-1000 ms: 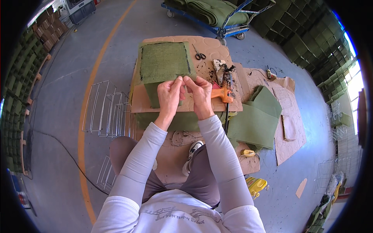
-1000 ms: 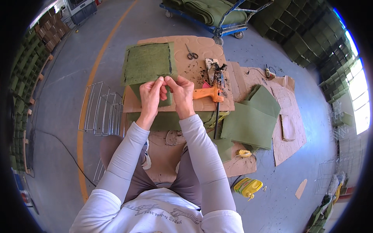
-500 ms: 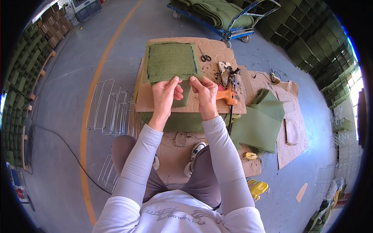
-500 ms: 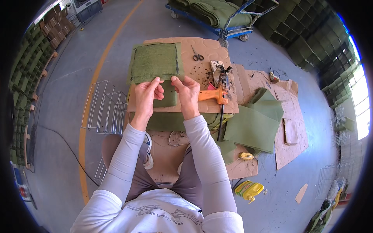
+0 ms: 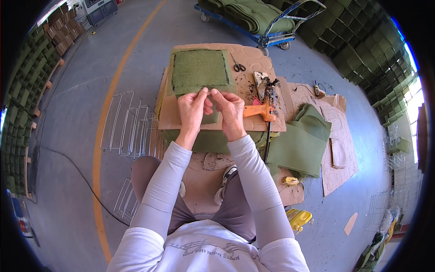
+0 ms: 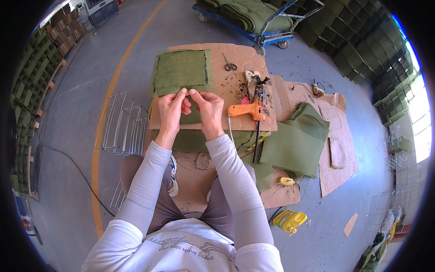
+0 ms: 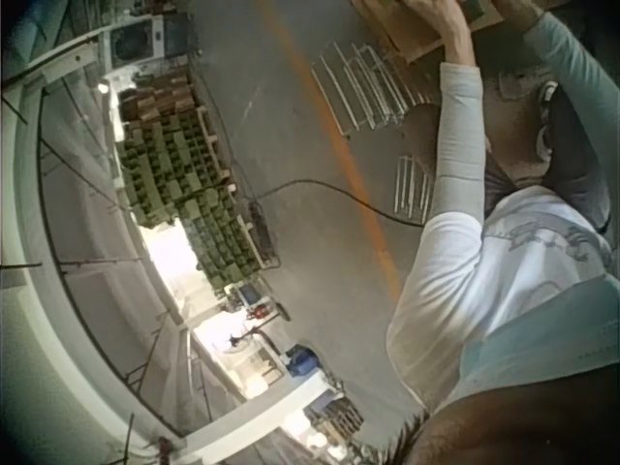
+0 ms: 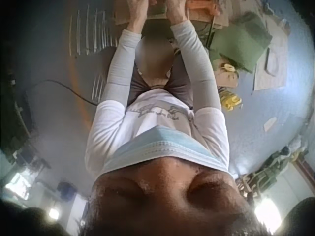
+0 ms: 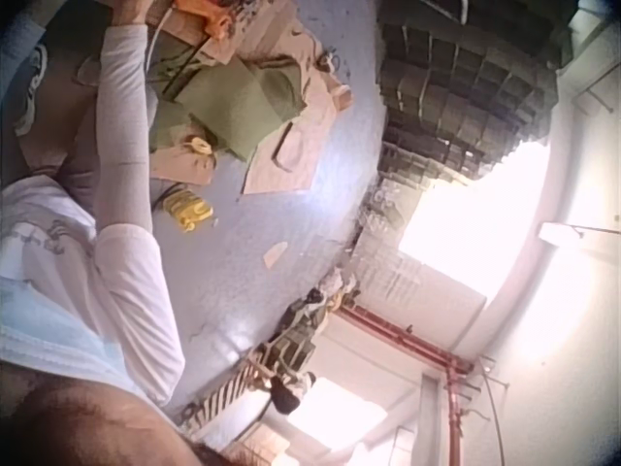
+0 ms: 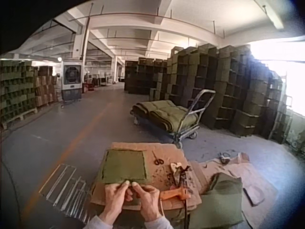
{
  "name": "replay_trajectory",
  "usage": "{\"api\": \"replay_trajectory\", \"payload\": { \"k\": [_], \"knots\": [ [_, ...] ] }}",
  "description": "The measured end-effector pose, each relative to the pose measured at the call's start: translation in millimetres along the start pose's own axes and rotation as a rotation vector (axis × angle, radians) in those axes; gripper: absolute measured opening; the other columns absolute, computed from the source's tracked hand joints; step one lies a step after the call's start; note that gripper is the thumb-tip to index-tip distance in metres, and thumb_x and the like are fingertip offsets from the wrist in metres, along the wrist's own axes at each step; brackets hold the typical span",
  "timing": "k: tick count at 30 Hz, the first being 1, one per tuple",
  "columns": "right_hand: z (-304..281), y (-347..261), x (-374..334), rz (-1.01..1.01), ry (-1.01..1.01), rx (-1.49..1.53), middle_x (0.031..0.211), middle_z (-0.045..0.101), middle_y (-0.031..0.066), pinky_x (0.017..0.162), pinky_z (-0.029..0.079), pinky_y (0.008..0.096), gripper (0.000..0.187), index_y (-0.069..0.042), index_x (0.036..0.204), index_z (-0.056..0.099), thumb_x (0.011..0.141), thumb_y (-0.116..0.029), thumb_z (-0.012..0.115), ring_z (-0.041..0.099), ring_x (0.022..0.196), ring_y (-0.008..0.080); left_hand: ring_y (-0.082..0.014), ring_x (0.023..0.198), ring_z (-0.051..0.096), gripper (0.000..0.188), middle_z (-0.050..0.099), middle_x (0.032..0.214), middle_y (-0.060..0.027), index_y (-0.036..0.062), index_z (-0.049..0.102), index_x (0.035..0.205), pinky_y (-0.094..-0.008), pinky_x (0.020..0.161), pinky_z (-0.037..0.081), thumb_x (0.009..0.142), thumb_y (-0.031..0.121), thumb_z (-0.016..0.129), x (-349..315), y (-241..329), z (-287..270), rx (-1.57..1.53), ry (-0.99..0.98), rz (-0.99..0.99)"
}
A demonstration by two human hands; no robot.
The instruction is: The person sits on the floor and uses a hot glue gun to apply adhesive to the edges of a green fabric piece placed on a cardboard surface. They press the fabric edges together to secure them, repeating the process along the perimeter.
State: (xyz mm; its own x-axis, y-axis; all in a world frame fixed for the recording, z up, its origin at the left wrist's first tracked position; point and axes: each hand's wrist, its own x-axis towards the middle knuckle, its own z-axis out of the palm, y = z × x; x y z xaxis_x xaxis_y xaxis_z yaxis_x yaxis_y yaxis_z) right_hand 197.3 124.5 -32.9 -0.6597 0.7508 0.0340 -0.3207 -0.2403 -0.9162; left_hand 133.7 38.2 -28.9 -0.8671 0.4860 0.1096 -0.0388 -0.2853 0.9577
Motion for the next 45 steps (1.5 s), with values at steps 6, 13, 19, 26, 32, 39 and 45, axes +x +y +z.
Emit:
{"api": "replay_trajectory", "payload": {
  "k": [6, 13, 19, 26, 32, 39, 45],
  "knots": [
    [16, 5, -3, -0.065, 0.139, 0.019, 0.062, 0.058, 0.0001, 0.048, 0.033, 0.0222, 0.023, 0.002, 0.07, 0.065, 0.08, -0.018, 0.074, 0.045, 0.052, 0.0061, -0.0085, 0.046, 0.053, 0.025, 0.058, 0.06, -0.0027, -0.0013, 0.068, 0.084, -0.0206, 0.043, 0.042, 0.09, 0.022, 0.062, 1, 2, -1, -0.006, -0.014, -0.021],
    [16, 7, 4, -0.088, 0.157, -0.013, 0.063, 0.058, 0.0012, 0.05, 0.034, 0.0215, 0.023, 0.001, 0.07, 0.064, 0.08, -0.018, 0.073, 0.045, 0.053, 0.0065, -0.0111, 0.051, 0.059, 0.031, 0.062, 0.065, -0.005, -0.0029, 0.066, 0.094, -0.0221, 0.048, 0.048, 0.091, 0.028, 0.06, 4, 11, -21, -0.057, -0.067, -0.09],
    [7, 0, 10, -0.097, 0.131, -0.003, 0.062, 0.057, 0.001, 0.051, 0.034, 0.0215, 0.021, -0.001, 0.07, 0.063, 0.079, -0.016, 0.074, 0.045, 0.054, 0.0068, -0.0114, 0.051, 0.059, 0.033, 0.061, 0.064, -0.0052, -0.0023, 0.068, 0.091, -0.022, 0.048, 0.047, 0.091, 0.03, 0.06, 7, 6, -15, -0.043, -0.103, -0.094],
    [-1, 0, 17, -0.097, 0.131, 0.012, 0.062, 0.056, 0.0006, 0.052, 0.033, 0.0218, 0.02, -0.002, 0.068, 0.062, 0.08, -0.014, 0.073, 0.044, 0.054, 0.0071, -0.0114, 0.047, 0.057, 0.032, 0.061, 0.061, -0.0053, -0.0025, 0.068, 0.085, -0.0222, 0.044, 0.043, 0.091, 0.027, 0.059, 5, 3, 1, -0.07, -0.047, -0.095],
    [2, 4, 15, -0.084, 0.11, 0.037, 0.061, 0.055, -0.0006, 0.052, 0.032, 0.0216, 0.02, -0.003, 0.07, 0.062, 0.08, -0.016, 0.073, 0.043, 0.054, 0.0065, -0.011, 0.043, 0.054, 0.031, 0.059, 0.056, -0.0056, -0.0032, 0.066, 0.078, -0.0227, 0.041, 0.041, 0.091, 0.024, 0.058, 7, -5, 0, -0.048, 0.009, -0.017],
    [10, 4, 11, 0.008, -0.008, 0.089, 0.06, 0.056, -0.0009, 0.05, 0.033, 0.0215, 0.018, -0.001, 0.073, 0.066, 0.08, -0.016, 0.073, 0.044, 0.053, 0.0065, -0.0113, 0.044, 0.055, 0.031, 0.059, 0.057, -0.0053, -0.0042, 0.067, 0.081, -0.023, 0.042, 0.042, 0.09, 0.024, 0.059, 9, -4, -5, -0.026, -0.024, -0.02],
    [17, 6, 11, -0.032, 0.069, 0.083, 0.06, 0.056, -0.0003, 0.05, 0.034, 0.0218, 0.017, 0.0, 0.07, 0.064, 0.08, -0.013, 0.071, 0.044, 0.053, 0.0065, -0.0096, 0.049, 0.056, 0.031, 0.06, 0.063, -0.0048, -0.0032, 0.067, 0.09, -0.0212, 0.045, 0.044, 0.091, 0.027, 0.059, 1, 5, -10, -0.031, -0.064, -0.045]
  ]
}}
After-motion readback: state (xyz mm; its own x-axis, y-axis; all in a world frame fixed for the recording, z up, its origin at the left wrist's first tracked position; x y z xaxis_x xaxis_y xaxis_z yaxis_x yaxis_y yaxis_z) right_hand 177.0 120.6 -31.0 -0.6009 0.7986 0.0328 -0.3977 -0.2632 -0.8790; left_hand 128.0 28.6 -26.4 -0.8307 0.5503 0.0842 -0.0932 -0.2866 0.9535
